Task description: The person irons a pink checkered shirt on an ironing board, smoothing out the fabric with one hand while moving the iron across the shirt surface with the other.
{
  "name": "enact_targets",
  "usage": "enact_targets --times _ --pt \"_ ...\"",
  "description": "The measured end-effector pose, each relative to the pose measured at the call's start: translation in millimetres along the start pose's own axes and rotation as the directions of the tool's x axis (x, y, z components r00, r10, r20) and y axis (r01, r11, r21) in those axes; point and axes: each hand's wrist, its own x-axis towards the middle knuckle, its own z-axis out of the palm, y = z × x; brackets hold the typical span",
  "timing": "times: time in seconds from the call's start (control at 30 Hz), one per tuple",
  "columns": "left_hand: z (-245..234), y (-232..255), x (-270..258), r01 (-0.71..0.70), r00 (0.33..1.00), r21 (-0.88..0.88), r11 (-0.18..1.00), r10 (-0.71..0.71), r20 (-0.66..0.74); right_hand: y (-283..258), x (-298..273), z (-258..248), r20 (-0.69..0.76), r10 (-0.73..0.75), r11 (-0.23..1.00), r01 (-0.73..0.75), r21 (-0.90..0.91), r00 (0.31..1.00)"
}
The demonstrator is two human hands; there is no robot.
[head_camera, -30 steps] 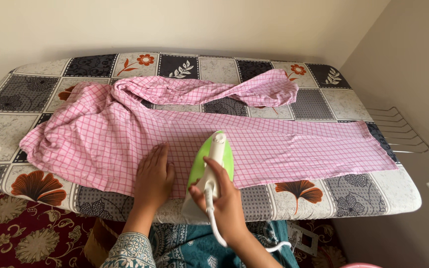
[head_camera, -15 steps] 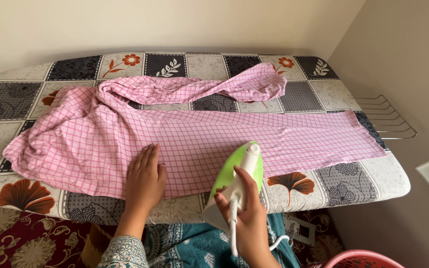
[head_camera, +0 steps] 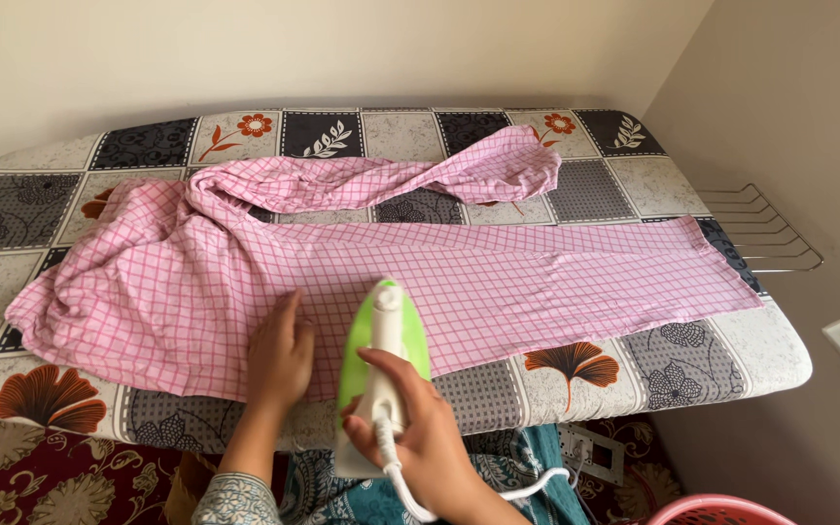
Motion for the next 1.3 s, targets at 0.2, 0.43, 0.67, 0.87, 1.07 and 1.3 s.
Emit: enact_targets --times 0.2,0.43,0.67,0.87,1.07,1.3 --pt "-20 44 7 0.228 0.974 -0.112 0.967 -0.226 0.034 -7 34 -3 0.052 -0.044 0.998 0.046 -0.034 0.998" --pt "33 37 6 -0.016 0.999 0.141 0.990 0.012 0.029 5 61 -26 -0.098 -0.006 0.995 -0.003 -0.095 0.995" --pt "49 56 -1 -0.152 0.987 0.304 0.940 0.128 0.097 20 61 -68 -0.311 0.172 0.976 -0.205 -0.076 0.935" --pt "47 57 1 -0.205 0.976 0.360 0.910 0.161 0.148 29 37 -106 -0.463 0.217 0.943 -0.306 -0.127 0.859" --pt "48 54 -2 -0.246 0.969 0.408 0.879 0.211 0.130 29 8 -122 -0.565 0.232 0.945 -0.321 -0.062 0.792" --pt "49 52 -3 -0.237 0.971 0.395 0.888 0.198 0.136 24 -9 -106 -0.557 0.216 0.968 -0.251 0.013 0.802"
